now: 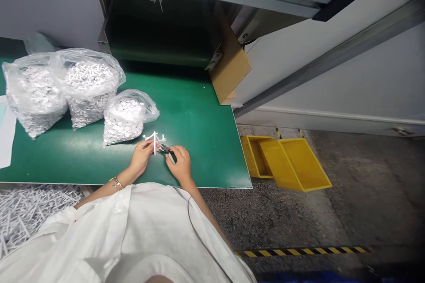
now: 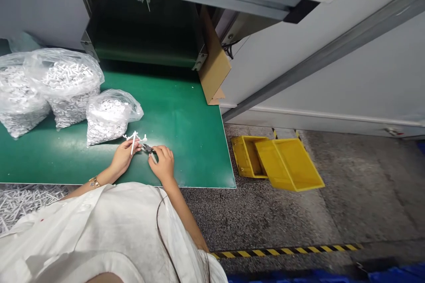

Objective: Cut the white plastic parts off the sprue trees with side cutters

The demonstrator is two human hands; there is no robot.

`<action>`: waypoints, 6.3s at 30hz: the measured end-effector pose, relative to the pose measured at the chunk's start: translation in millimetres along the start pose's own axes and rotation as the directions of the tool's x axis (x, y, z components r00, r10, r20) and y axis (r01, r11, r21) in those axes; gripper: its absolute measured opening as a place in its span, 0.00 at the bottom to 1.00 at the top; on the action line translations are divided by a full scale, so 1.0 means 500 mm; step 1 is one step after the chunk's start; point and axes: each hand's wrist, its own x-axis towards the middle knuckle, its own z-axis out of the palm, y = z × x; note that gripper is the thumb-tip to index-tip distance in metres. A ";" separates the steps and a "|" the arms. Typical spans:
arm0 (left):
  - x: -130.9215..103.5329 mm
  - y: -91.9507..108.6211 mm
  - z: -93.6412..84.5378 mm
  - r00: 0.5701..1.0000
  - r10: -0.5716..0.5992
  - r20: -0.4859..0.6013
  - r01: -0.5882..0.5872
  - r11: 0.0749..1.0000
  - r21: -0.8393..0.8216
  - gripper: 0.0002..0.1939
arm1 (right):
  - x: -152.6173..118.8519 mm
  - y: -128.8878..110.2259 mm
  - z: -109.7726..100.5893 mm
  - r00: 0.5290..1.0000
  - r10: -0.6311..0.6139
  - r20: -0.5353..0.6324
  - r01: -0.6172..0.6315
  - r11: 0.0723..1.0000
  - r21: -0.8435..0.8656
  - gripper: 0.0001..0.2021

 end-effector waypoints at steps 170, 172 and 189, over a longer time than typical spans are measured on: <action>0.000 0.008 -0.010 0.978 0.126 0.169 -0.173 0.937 0.304 0.14 | -0.003 0.001 0.007 0.996 0.085 -0.034 -0.088 0.994 -0.069 0.08; -0.001 0.009 -0.010 0.979 0.127 0.162 -0.172 0.937 0.304 0.15 | -0.001 -0.001 0.007 0.994 0.098 -0.050 -0.102 0.992 -0.081 0.09; -0.001 0.273 -0.052 0.303 0.858 0.415 -0.750 -0.054 0.659 0.06 | -0.004 0.010 0.010 0.999 0.014 -0.049 -0.020 0.992 -0.127 0.10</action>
